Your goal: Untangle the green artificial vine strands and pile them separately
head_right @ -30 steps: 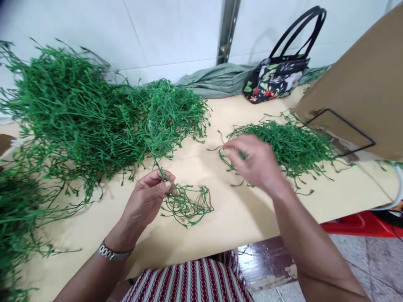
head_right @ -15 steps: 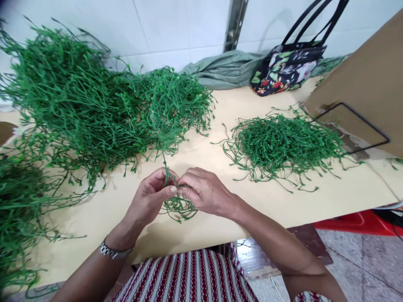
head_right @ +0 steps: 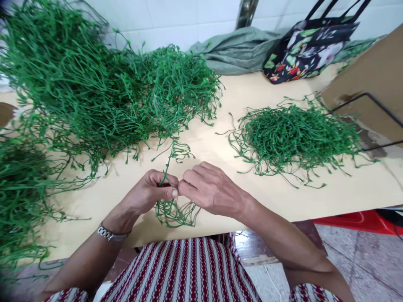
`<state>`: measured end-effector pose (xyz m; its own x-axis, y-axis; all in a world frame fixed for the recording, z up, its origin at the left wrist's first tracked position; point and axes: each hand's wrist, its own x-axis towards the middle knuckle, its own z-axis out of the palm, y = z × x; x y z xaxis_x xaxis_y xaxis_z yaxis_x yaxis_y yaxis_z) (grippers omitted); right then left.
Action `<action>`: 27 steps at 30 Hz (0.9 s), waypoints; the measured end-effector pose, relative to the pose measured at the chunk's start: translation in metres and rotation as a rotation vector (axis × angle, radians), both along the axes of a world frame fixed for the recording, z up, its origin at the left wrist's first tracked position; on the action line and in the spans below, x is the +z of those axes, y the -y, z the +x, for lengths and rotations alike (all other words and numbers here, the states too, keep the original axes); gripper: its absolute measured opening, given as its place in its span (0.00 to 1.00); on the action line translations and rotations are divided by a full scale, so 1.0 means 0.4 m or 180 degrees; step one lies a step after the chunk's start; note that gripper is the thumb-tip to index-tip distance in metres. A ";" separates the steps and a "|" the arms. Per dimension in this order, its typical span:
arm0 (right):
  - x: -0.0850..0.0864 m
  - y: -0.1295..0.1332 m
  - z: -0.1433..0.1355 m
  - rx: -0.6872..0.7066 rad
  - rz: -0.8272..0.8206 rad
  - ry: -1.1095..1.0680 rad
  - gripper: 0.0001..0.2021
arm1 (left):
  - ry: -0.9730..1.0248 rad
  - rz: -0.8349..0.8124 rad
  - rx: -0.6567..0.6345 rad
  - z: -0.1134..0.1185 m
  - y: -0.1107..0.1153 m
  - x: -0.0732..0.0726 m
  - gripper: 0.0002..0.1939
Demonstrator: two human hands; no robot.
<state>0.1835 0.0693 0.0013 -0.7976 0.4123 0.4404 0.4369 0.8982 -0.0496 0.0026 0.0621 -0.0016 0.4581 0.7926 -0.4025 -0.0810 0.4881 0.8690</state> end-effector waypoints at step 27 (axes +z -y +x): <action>-0.088 0.042 -0.085 -0.0248 -0.5035 -0.3482 0.12 | 0.0948 0.0168 0.1270 0.036 0.042 -0.038 0.08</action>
<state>0.1496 0.0524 -0.0338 -0.4381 0.8941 -0.0929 -0.3135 -0.2488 -0.9164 0.0169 0.0453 -0.0167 0.2042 0.9451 -0.2550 -0.5008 0.3246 0.8024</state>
